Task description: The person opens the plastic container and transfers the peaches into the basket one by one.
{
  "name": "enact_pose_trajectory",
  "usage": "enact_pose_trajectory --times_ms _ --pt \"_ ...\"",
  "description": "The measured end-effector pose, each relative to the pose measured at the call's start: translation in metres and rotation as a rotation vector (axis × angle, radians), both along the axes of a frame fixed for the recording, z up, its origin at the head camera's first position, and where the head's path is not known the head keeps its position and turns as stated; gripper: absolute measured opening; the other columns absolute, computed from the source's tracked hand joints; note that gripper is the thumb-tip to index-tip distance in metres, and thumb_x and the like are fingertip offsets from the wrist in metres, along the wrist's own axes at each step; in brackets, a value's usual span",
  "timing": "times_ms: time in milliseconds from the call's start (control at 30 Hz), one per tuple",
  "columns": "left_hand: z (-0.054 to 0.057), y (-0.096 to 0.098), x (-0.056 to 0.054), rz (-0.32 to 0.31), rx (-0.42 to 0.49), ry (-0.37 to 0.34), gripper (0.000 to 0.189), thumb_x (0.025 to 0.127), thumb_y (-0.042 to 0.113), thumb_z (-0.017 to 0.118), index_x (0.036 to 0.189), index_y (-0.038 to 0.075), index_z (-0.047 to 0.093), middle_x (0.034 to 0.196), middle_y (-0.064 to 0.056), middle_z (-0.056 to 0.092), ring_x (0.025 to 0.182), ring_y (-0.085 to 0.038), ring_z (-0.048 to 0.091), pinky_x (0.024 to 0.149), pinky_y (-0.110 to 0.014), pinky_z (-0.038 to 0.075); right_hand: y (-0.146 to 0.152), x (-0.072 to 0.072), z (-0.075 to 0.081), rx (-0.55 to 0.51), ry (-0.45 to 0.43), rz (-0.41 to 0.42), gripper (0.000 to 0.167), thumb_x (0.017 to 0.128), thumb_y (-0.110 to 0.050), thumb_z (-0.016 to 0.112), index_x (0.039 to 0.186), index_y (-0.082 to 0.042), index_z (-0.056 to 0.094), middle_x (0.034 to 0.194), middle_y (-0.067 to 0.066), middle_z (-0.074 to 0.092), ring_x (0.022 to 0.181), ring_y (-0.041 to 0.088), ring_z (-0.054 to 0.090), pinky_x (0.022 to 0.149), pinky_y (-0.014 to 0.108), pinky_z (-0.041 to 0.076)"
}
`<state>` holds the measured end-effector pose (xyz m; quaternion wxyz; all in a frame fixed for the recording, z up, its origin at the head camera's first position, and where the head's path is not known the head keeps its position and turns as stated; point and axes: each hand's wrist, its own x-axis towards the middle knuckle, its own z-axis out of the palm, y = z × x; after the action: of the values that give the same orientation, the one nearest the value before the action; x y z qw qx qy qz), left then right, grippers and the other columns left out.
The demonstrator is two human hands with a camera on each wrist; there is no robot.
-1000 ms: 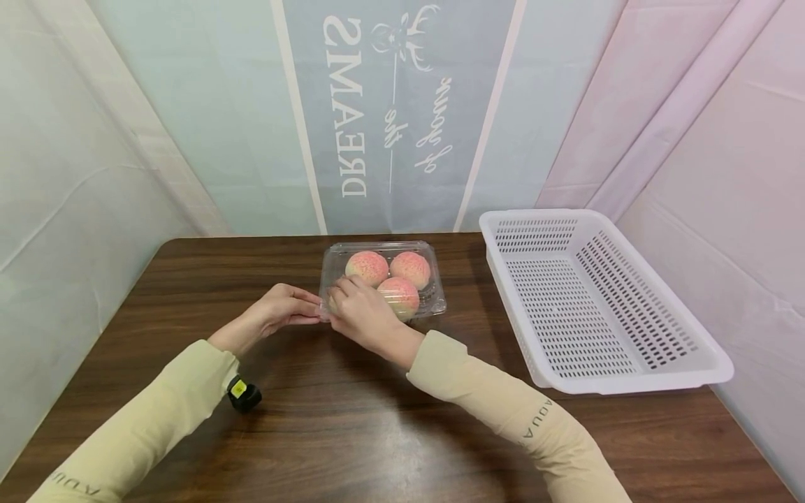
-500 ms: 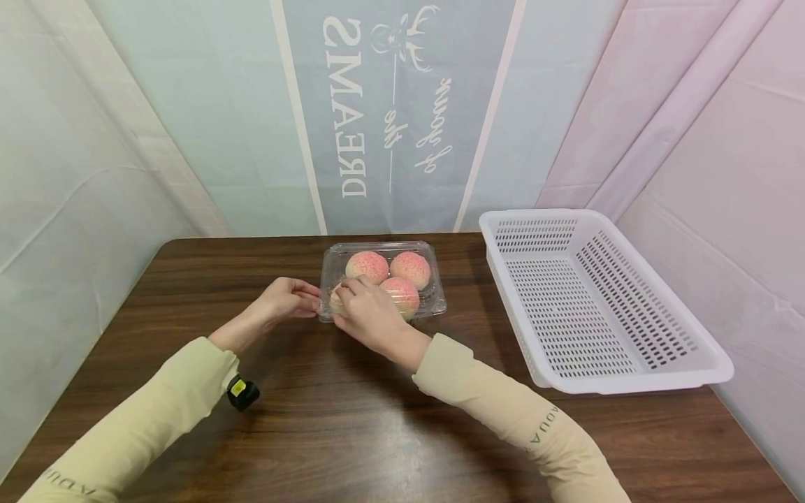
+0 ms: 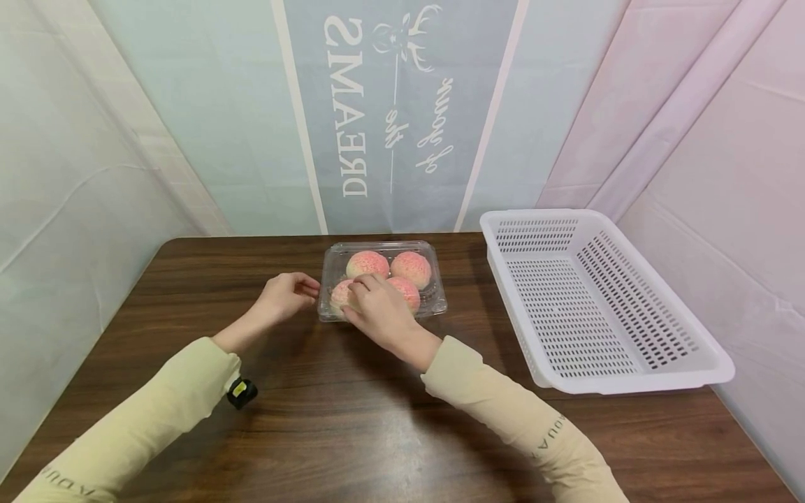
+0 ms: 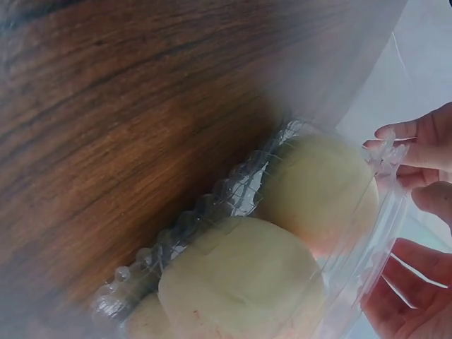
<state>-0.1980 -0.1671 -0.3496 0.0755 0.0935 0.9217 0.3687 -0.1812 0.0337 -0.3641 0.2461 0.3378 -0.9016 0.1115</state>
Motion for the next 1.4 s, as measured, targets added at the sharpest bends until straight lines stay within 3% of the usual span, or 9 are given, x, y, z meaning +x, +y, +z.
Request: enact_pose_trajectory --times_ms 267,433,567,800,967,1133,1400 --pt "0.001 0.004 0.003 -0.02 -0.118 0.22 0.023 0.081 -0.004 0.052 0.102 -0.007 0.061 0.094 -0.019 0.064 0.087 -0.031 0.06 0.074 -0.042 0.048 0.007 -0.004 0.0 -0.075 -0.02 -0.032 0.024 0.08 -0.025 0.067 0.094 -0.005 0.065 0.094 0.005 0.061 0.09 0.019 0.056 0.078 0.028 0.047" --pt "0.002 0.009 0.006 -0.023 -0.212 0.376 0.022 0.079 -0.006 0.052 0.098 -0.005 0.063 0.092 -0.017 0.064 0.08 -0.026 0.06 0.07 -0.041 0.048 0.013 -0.007 0.0 -0.1 0.029 -0.074 0.021 0.078 -0.025 0.068 0.09 -0.008 0.066 0.09 0.002 0.062 0.084 0.018 0.057 0.071 0.028 0.047" --pt "0.001 0.012 0.007 -0.051 -0.248 0.479 0.02 0.079 -0.008 0.052 0.096 -0.006 0.063 0.091 -0.018 0.063 0.077 -0.027 0.06 0.066 -0.04 0.048 0.018 -0.007 0.001 -0.118 0.007 -0.08 0.018 0.081 -0.022 0.066 0.09 -0.006 0.067 0.091 0.003 0.063 0.083 0.018 0.057 0.071 0.027 0.047" --pt "0.003 0.017 0.008 -0.094 -0.284 0.569 0.022 0.08 -0.01 0.051 0.097 -0.004 0.063 0.093 -0.018 0.063 0.067 -0.024 0.056 0.053 -0.033 0.042 0.027 -0.006 0.005 -0.185 -0.084 -0.146 0.023 0.084 -0.023 0.065 0.097 -0.004 0.067 0.097 0.006 0.062 0.092 0.021 0.058 0.067 0.031 0.051" --pt "0.004 0.021 0.007 -0.132 -0.286 0.652 0.022 0.08 -0.01 0.049 0.095 -0.003 0.064 0.092 -0.015 0.063 0.079 -0.027 0.06 0.057 -0.036 0.046 0.034 -0.007 0.007 -0.273 -0.104 -0.174 0.022 0.081 -0.017 0.067 0.096 -0.002 0.067 0.097 0.009 0.063 0.091 0.022 0.059 0.069 0.034 0.05" --pt "0.002 0.025 0.006 -0.178 -0.276 0.742 0.021 0.08 -0.011 0.05 0.093 -0.003 0.064 0.089 -0.014 0.063 0.08 -0.027 0.06 0.06 -0.036 0.048 0.041 -0.009 0.007 -0.322 -0.083 -0.198 0.018 0.079 -0.013 0.067 0.094 -0.002 0.068 0.093 0.008 0.064 0.091 0.022 0.059 0.076 0.034 0.049" --pt "0.0 0.034 0.005 -0.218 -0.271 0.814 0.01 0.079 -0.003 0.065 0.09 -0.002 0.064 0.087 -0.012 0.063 0.08 -0.026 0.059 0.066 -0.038 0.049 0.051 -0.01 0.005 -0.332 -0.072 -0.233 0.019 0.08 -0.013 0.068 0.094 -0.001 0.067 0.092 0.011 0.064 0.088 0.027 0.059 0.077 0.036 0.048"
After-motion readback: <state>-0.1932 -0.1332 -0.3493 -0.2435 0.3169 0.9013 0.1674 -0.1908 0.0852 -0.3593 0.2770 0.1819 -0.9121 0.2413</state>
